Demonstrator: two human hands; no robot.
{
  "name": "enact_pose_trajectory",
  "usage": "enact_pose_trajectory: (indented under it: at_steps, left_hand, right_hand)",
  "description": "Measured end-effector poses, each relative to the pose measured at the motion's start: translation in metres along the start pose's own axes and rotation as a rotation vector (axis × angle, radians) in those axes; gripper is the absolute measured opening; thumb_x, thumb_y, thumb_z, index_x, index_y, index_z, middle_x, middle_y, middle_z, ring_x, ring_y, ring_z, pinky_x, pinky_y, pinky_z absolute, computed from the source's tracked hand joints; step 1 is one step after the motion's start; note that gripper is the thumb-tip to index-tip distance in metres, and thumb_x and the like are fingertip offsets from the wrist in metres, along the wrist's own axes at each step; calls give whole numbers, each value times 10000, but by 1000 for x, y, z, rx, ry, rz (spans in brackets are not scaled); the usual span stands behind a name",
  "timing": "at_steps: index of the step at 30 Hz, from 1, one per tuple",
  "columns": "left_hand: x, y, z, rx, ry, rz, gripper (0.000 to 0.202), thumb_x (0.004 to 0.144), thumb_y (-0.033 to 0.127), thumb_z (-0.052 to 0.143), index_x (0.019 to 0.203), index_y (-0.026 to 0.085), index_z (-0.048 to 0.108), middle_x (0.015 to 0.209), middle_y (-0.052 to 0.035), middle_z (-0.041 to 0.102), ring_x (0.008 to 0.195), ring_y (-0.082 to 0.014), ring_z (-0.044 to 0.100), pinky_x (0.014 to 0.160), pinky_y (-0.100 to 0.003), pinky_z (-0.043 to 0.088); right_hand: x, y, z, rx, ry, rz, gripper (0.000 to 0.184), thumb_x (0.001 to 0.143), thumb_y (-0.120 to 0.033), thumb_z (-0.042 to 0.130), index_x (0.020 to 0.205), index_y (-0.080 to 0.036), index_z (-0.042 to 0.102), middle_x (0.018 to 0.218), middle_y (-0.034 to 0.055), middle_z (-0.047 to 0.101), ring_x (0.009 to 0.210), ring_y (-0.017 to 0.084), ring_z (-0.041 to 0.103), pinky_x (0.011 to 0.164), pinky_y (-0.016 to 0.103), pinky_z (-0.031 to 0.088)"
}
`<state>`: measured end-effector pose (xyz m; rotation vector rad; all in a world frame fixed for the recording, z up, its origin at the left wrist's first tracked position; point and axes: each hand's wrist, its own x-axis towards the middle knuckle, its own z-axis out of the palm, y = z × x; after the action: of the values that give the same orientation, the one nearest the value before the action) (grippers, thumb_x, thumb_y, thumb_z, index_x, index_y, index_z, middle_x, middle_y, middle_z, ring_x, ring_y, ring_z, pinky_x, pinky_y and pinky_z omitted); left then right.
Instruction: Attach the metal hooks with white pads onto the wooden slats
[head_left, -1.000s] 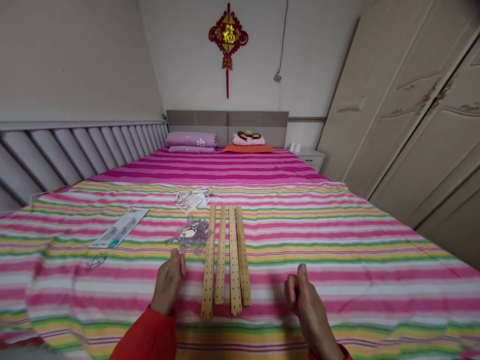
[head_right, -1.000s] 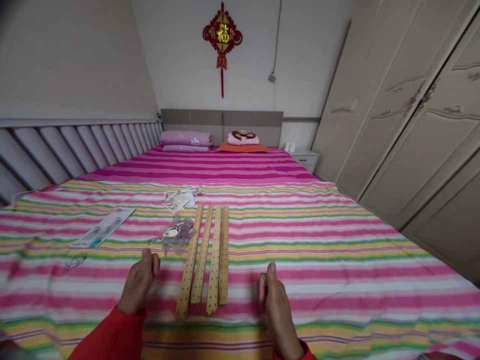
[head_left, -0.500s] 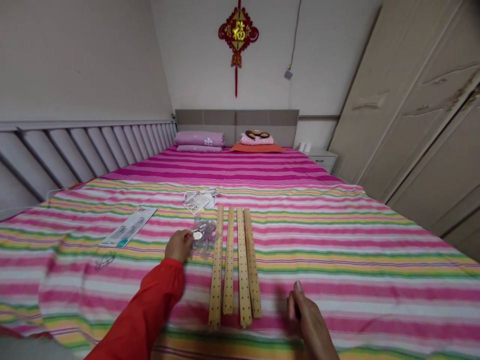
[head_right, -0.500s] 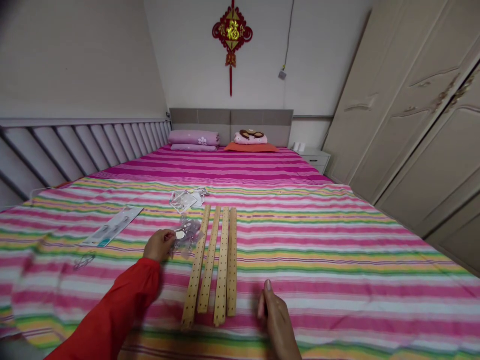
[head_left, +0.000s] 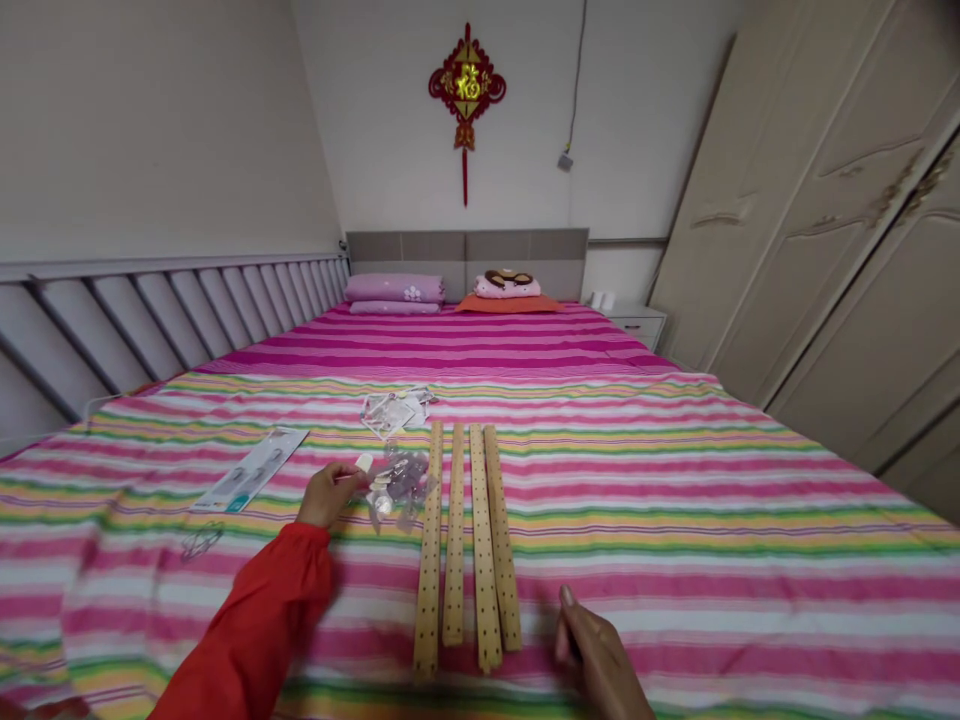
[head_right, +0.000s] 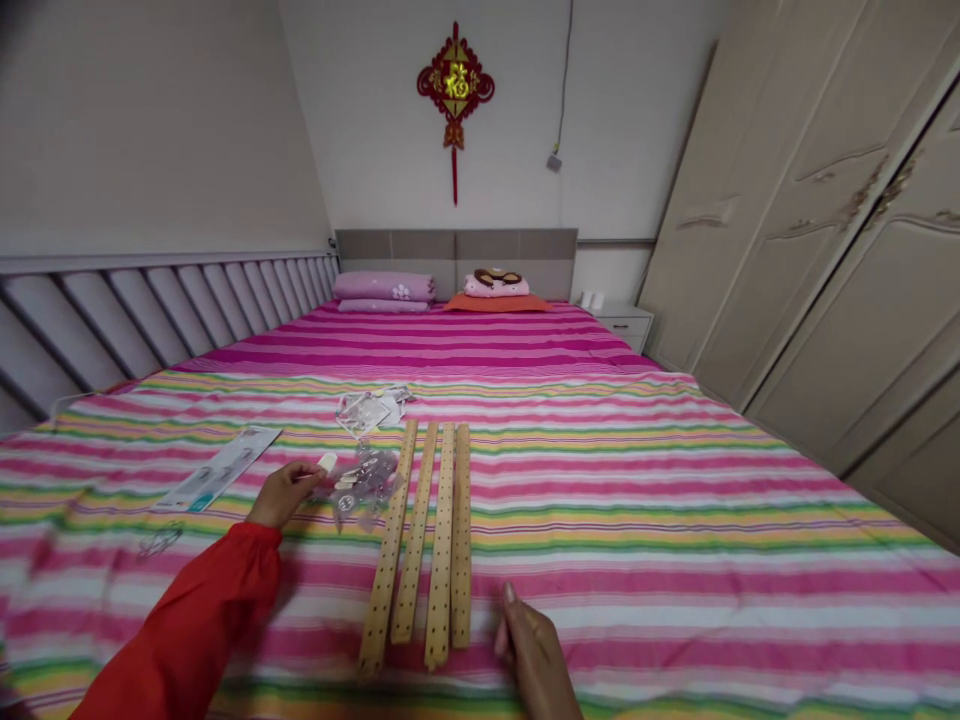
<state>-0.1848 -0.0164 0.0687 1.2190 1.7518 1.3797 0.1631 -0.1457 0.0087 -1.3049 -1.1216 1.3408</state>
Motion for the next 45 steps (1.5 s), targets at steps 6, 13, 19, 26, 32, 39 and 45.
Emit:
enact_pose_trajectory:
  at_steps: [6,13,19,26,32,39,45]
  left_hand:
    - [-56,24,21,-349,-289,-212,344,513,373,785,734,155,638,669,-11,650,617,-114,595,602,-226,491]
    - [-141,18,71,-589,-515,-461,276,597,304,791,777,160,640,679,23,605,583,-53,545,564,-157,453]
    - [-175,10,105,-689,-625,-606,335,529,338,828,723,139,643,573,38,548,503,-29,469,498,-142,391]
    - [-180,4,108,-500,-589,-525,382,549,448,784,729,144,639,544,41,542,494,-51,471,474,-168,364]
    - [-178,5,113,-419,-607,-418,370,563,450,771,699,138,628,572,28,580,505,-52,481,462,-162,349]
    - [-184,2,114,-502,-569,-455,407,540,447,790,741,133,625,615,20,609,532,-62,532,497,-171,400]
    - [-196,-2,111,-422,-593,-253,342,603,425,757,758,143,640,634,-8,653,576,-109,587,557,-216,463]
  right_hand:
    - [6,-1,4,-10,-51,-125,486,763,-593,548,505,-185,501,494,-45,373,485,110,342,481,245,283]
    - [4,-15,21,82,-62,-211,389,694,-498,681,905,-173,661,658,-9,553,565,124,457,522,239,377]
    - [3,-22,27,116,-36,-316,353,694,-422,713,983,-219,713,823,38,617,667,143,545,582,248,457]
    - [-2,3,27,210,-48,-168,277,648,-437,752,757,-185,717,636,18,626,545,132,555,504,242,448]
    - [-7,15,36,374,-42,-16,367,635,-478,752,762,-150,652,557,0,628,426,98,519,433,216,403]
    - [-13,13,35,404,-93,-21,390,664,-431,751,921,-152,659,614,0,646,480,107,550,466,220,427]
    - [-15,13,32,422,-81,-39,291,660,-380,764,802,-153,651,641,10,659,544,126,590,503,228,449]
